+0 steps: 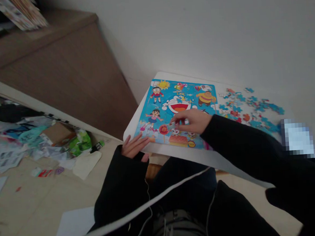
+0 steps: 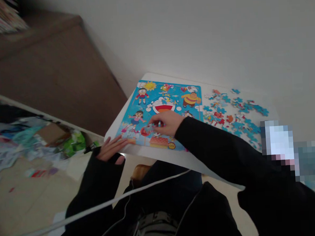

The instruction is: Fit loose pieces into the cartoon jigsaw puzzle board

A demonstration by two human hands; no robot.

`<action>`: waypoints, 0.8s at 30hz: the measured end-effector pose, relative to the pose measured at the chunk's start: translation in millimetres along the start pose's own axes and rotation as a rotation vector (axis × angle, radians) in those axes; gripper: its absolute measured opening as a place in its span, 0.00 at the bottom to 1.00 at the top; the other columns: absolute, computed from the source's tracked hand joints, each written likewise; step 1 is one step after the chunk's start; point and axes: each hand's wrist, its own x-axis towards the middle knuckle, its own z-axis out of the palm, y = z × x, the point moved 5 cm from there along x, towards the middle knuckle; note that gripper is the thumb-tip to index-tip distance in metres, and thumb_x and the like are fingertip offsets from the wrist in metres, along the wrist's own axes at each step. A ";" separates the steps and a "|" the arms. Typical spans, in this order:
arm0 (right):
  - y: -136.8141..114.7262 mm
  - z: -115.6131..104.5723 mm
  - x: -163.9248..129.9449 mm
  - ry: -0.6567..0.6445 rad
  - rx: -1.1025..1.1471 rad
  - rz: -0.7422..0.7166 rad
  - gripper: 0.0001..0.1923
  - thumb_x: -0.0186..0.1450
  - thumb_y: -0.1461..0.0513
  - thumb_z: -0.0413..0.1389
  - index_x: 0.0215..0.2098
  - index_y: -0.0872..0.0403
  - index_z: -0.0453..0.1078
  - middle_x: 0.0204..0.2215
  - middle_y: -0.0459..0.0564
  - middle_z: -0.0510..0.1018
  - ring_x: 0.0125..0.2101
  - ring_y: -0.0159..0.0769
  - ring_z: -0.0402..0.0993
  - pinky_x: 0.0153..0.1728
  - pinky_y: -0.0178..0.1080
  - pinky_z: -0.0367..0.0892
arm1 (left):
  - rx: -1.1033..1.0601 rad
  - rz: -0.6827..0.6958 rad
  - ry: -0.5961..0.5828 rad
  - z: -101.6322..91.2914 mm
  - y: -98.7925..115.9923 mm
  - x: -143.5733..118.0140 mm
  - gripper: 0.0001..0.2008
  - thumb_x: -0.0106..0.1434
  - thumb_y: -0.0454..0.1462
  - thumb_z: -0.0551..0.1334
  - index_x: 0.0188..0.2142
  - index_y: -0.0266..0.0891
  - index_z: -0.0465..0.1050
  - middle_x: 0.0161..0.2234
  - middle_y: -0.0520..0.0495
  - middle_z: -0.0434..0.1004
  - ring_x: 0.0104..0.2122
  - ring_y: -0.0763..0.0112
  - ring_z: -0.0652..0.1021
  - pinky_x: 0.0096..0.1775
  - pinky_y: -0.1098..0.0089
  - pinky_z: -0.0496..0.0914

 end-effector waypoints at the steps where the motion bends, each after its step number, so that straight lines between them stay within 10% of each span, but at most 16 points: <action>1: -10.4 13.7 17.0 -0.050 0.008 -0.013 0.13 0.57 0.66 0.54 0.41 0.56 0.72 0.31 0.48 0.77 0.28 0.29 0.70 0.32 0.32 0.62 | -0.022 0.000 0.015 -0.5 2.5 -0.3 0.16 0.62 0.38 0.51 0.48 0.39 0.66 0.46 0.42 0.74 0.51 0.62 0.70 0.56 0.55 0.58; 7: -23.6 44.8 71.4 -0.169 -0.083 -0.024 0.13 0.56 0.66 0.56 0.40 0.59 0.73 0.31 0.49 0.77 0.31 0.29 0.70 0.33 0.31 0.61 | 0.000 -0.068 0.142 -5.5 2.4 -4.3 0.15 0.61 0.37 0.54 0.46 0.37 0.69 0.43 0.42 0.76 0.49 0.61 0.72 0.54 0.56 0.60; 24: -12.4 45.1 74.8 -0.130 0.113 -0.022 0.13 0.56 0.66 0.57 0.40 0.58 0.75 0.30 0.48 0.78 0.27 0.26 0.71 0.29 0.29 0.62 | 0.110 -0.076 0.217 19.6 -1.2 -2.4 0.12 0.60 0.38 0.57 0.42 0.39 0.72 0.41 0.44 0.77 0.45 0.60 0.75 0.53 0.54 0.58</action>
